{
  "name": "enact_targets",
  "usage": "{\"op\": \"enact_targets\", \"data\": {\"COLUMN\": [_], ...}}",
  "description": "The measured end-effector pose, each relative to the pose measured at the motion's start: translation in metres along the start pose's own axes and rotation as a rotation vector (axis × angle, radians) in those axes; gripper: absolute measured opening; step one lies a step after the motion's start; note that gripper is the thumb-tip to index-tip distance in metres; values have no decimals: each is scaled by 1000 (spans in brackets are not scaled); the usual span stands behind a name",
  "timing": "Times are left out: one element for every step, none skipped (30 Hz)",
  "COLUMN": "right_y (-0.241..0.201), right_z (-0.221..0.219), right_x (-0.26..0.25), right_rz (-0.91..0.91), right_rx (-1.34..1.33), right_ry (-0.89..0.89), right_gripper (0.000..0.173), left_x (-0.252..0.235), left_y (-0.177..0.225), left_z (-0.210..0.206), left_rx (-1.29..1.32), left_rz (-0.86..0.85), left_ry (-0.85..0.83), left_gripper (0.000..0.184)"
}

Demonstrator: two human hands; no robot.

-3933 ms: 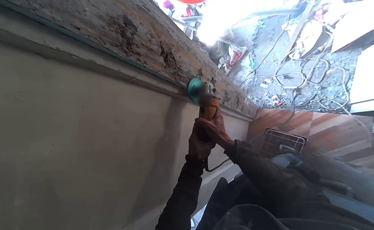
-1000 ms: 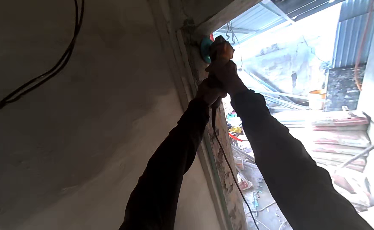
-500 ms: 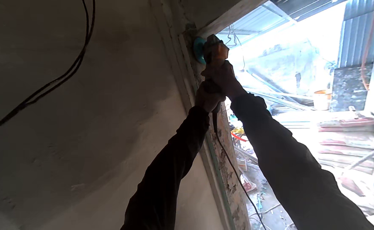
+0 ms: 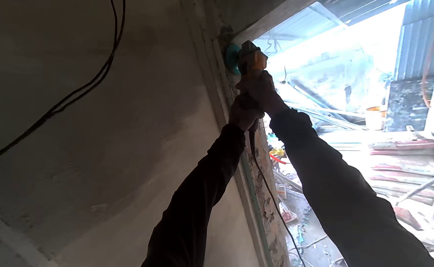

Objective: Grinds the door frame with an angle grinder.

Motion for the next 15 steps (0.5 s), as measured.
{"op": "enact_targets", "data": {"right_y": [2,3,3,2,1,1,0,-2,-3,-3,-2,-2,-2,0,6], "right_z": [1,2,3,3,3,3,2,1,-1,-2,-3,-2,0,1,1], "right_x": [-4,-7,-10,-11,-11,-9,-6,-3,0,0,-1,-3,-4,-5,-9], "right_rz": [-3,-13,-17,-16,-8,-4,-5,-2,4,11,10,0,-10,-16,-18], "right_rx": [18,44,66,73,79,81,69,47,24,2,-8,-2,9,16,14], "right_ry": [0,11,23,26,34,29,11,-5,-15,-22,-21,-20,-20,-18,-6], "right_gripper": [68,64,61,58,56,58,64,70,73,75,75,74,71,67,60], "left_x": [-2,-5,-6,-8,-7,-4,0,4,6,6,6,4,1,-3,-8], "left_y": [1,2,3,4,4,4,4,5,4,4,5,5,4,2,-1], "left_z": [0,-1,-2,-3,-3,-2,-2,-2,-1,0,-1,-1,-1,-2,-3], "left_rx": [-15,-26,-23,-13,-7,-3,-3,-7,-10,-14,-9,-1,1,-8,-22], "left_rz": [11,26,36,36,30,18,2,-7,-11,-6,3,8,22,38,51], "left_ry": [-11,-23,-26,-25,-21,-10,6,19,32,36,34,31,16,-3,-23], "left_gripper": [72,71,70,68,69,70,71,71,72,74,74,73,73,72,70]}}
Point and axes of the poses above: each hand's wrist, its own x-axis away from the middle knuckle, its own z-axis out of the back of the hand, y = z × x, the point moved 6 cm from there along -x, towards the middle knuckle, and after that the axes turned 12 degrees about x, right-handed, at the moved point
